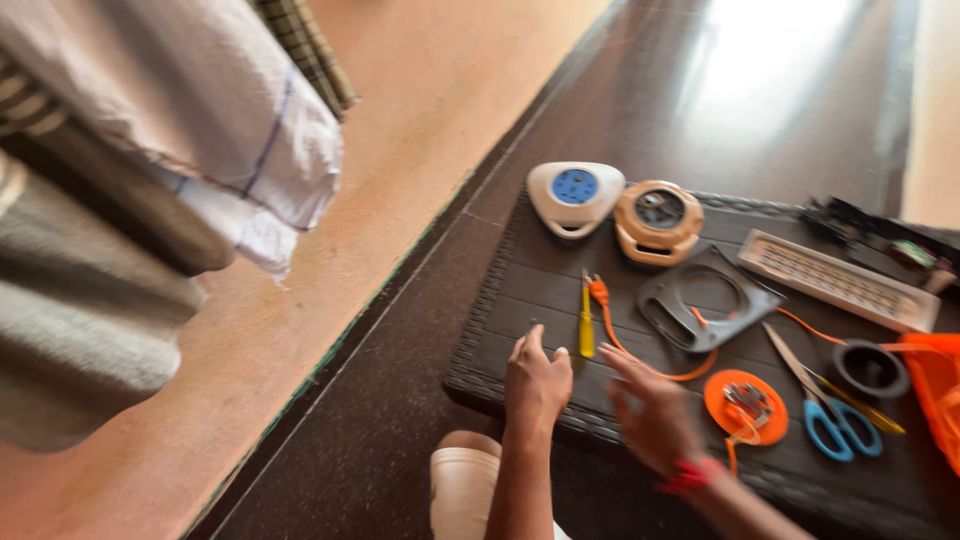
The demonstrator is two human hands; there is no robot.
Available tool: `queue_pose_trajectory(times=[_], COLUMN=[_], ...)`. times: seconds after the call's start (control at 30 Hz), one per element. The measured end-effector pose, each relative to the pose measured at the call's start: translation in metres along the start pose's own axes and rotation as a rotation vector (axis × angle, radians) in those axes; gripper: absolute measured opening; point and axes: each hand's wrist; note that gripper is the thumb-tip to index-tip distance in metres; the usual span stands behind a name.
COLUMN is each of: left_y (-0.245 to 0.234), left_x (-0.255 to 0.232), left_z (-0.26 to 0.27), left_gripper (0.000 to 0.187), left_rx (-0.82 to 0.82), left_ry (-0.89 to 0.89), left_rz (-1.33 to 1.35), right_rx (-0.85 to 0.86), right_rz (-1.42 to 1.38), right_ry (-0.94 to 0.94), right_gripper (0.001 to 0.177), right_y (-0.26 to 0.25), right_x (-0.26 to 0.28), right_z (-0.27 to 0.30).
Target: The person reassembles an orange extension cord reel by cutting a wire with scissors and then placing internal electrical components back into the plastic housing.
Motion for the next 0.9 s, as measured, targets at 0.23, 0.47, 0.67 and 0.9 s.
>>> queue_pose_trajectory(times=[0.23,0.47,0.67,0.9], left_y=[0.070,0.146,0.190,0.200], left_x=[-0.032,-0.039,-0.042,-0.043], left_z=[0.044,0.096,0.137,0.131], left_gripper=[0.042,0.046,0.043,0.075], left_rx=[0.253,0.482,0.645,0.651], left_ry=[0.334,0.835,0.762,0.805], left_rz=[-0.051,-0.345,-0.486,-0.744], right_rx=[-0.097,-0.343,-0.475,-0.430], right_rz=[0.369,0.663,0.109,-0.158], right_ry=[0.316,0.682,1.099,1.100], right_gripper=[0.024,0.038,0.062,0.053], right_y=[-0.181,-0.312,-0.345,-0.324], right_x=[-0.069,-0.201,-0.236,-0.242], right_z=[0.103,0.195,0.214,0.201])
Point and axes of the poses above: each hand's wrist, its own z-axis away from the middle knuckle, its own y-axis out of the palm, x = y × z, and after that the axes turned 9 degrees about x, right-handed
